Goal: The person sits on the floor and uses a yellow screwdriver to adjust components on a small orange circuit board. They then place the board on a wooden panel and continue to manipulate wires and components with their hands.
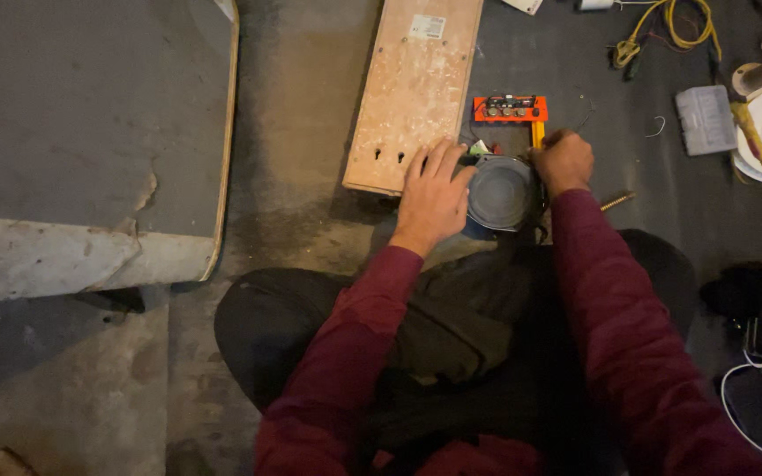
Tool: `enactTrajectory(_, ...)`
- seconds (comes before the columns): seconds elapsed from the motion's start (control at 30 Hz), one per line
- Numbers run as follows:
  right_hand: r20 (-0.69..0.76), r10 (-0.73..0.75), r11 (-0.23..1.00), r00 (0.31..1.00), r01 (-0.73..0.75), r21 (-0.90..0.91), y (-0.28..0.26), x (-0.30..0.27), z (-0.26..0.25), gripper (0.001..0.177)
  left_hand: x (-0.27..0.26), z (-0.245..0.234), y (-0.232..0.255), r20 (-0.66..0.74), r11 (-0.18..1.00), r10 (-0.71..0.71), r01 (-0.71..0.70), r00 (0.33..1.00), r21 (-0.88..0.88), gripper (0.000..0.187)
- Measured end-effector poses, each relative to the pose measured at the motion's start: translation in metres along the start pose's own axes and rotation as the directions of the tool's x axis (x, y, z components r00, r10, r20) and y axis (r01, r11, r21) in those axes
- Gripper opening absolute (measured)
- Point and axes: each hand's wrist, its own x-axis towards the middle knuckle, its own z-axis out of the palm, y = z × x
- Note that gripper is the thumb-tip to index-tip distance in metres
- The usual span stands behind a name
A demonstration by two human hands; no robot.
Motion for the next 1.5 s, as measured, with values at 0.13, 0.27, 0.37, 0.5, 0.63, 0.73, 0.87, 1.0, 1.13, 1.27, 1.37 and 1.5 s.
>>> enactTrajectory(0.13,-0.012,-0.067,0.994,0.998,0.066,-0.090,-0.006,0.000,-0.007,0.055,0.002,-0.003,0.003,-0.067,0.997,-0.006,0.001,0.998,-0.081,0.035)
enactTrajectory(0.27,0.113,-0.130,0.987,0.985,0.140,-0.083,-0.015,-0.001,-0.020,0.051,0.004,-0.013,0.000,-0.095,0.944,-0.108,0.072,0.990,-0.322,0.029)
enactTrajectory(0.37,-0.014,-0.118,0.988,0.993,0.119,0.098,-0.027,-0.006,-0.031,0.039,0.005,-0.019,-0.014,-0.101,0.898,-0.195,0.136,0.976,-0.419,0.030)
enactTrajectory(0.5,-0.487,-0.288,0.884,0.825,0.424,0.195,-0.052,-0.021,-0.055,0.039,0.011,-0.022,-0.034,-0.173,0.933,-0.280,0.225,0.944,-0.282,0.038)
enactTrajectory(0.63,-0.444,-0.255,0.567,0.859,0.504,0.651,-0.073,-0.046,-0.079,0.030,0.007,-0.018,-0.036,-0.195,0.942,-0.322,0.292,0.926,-0.168,0.036)
enactTrajectory(0.73,-0.244,-0.255,0.298,0.936,0.316,0.901,-0.094,-0.064,-0.089,0.033,0.008,-0.016,-0.036,-0.190,0.948,-0.304,0.277,0.934,-0.154,0.038)
enactTrajectory(0.87,-0.094,-0.463,0.243,0.882,0.228,0.943,-0.119,-0.089,-0.094,0.030,0.006,-0.014,-0.037,-0.179,0.954,-0.282,0.255,0.943,-0.159,0.039)
enactTrajectory(1.0,-0.165,-0.580,0.335,0.798,0.418,0.844,-0.136,-0.115,-0.100,0.023,0.005,-0.013,-0.042,-0.108,0.952,-0.245,0.219,0.963,-0.212,0.042)
enactTrajectory(1.13,-0.145,-0.551,0.432,0.821,0.430,0.793,-0.145,-0.128,-0.106,0.017,0.003,-0.013,-0.042,-0.080,0.949,-0.217,0.191,0.973,-0.250,0.046)
enactTrajectory(1.27,-0.211,-0.575,0.389,0.790,0.491,0.779,-0.150,-0.132,-0.113,0.017,0.004,-0.013,-0.039,-0.042,0.947,-0.229,0.212,0.973,-0.241,0.046)
enactTrajectory(1.37,-0.195,-0.571,0.427,0.798,0.491,0.759,-0.151,-0.134,-0.118,0.018,0.004,-0.015,-0.038,-0.034,0.944,-0.240,0.225,0.970,-0.242,0.046)
enactTrajectory(1.5,-0.155,-0.573,0.475,0.805,0.481,0.737,-0.153,-0.138,-0.123,0.019,0.005,-0.016,-0.037,-0.027,0.948,-0.237,0.225,0.971,-0.227,0.046)
